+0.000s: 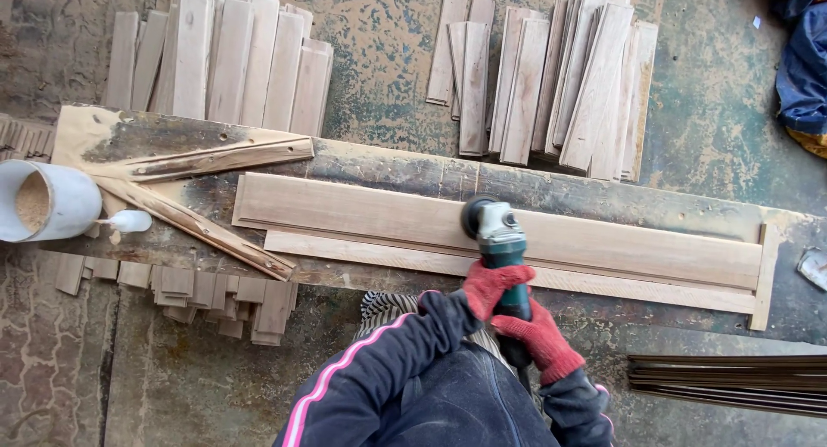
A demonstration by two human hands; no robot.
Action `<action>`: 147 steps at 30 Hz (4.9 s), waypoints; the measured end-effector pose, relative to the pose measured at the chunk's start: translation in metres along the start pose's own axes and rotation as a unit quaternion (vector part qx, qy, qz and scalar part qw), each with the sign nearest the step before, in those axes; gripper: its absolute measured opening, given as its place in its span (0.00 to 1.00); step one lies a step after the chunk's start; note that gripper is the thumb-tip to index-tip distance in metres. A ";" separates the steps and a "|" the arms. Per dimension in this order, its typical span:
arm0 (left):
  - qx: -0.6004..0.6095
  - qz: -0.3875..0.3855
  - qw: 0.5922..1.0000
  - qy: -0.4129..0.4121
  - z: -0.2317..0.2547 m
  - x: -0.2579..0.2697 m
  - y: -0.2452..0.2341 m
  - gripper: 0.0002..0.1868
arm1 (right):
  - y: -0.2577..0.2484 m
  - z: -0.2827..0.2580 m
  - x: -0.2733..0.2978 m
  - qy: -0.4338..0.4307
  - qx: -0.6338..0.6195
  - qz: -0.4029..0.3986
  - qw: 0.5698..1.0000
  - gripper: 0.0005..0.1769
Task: Sanding wooden planks with a handheld angle grinder fitted with a sanding disc.
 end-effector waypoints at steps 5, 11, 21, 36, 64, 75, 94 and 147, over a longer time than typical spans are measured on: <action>0.096 0.126 0.987 0.027 0.020 0.021 -0.077 0.24 | 0.073 -0.032 -0.014 -0.051 0.156 -0.016 0.986 0.38; 0.113 0.185 0.974 0.065 0.040 0.043 -0.086 0.21 | 0.096 -0.043 -0.013 -0.035 0.262 -0.076 0.961 0.37; -0.027 0.003 1.000 0.000 -0.058 -0.071 0.055 0.25 | -0.072 0.011 0.009 -0.078 -0.039 0.125 0.988 0.24; 0.072 0.068 0.994 0.049 0.003 -0.030 -0.033 0.23 | 0.021 -0.035 -0.019 -0.034 0.083 -0.005 0.996 0.28; 0.014 0.054 0.998 0.014 -0.045 -0.039 0.002 0.28 | -0.043 0.017 -0.007 -0.061 0.031 0.065 0.996 0.27; 0.062 0.070 0.994 0.057 0.018 0.024 -0.040 0.19 | 0.037 -0.028 -0.014 -0.025 0.162 -0.115 0.980 0.31; 0.055 0.048 0.996 0.050 0.037 0.031 -0.059 0.20 | 0.061 -0.011 -0.022 -0.037 0.115 -0.076 0.990 0.32; 0.144 0.191 0.969 0.056 0.122 0.107 -0.203 0.16 | 0.248 -0.031 -0.039 -0.027 0.222 -0.111 0.968 0.38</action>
Point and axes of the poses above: each hand's wrist, its own x-axis away from the middle knuckle, its own y-axis out of the palm, z = x × y, the point moved 8 cm from there along -x, towards the middle knuckle, and after that the axes turned 5 degrees about -z, right-handed, at the moved point
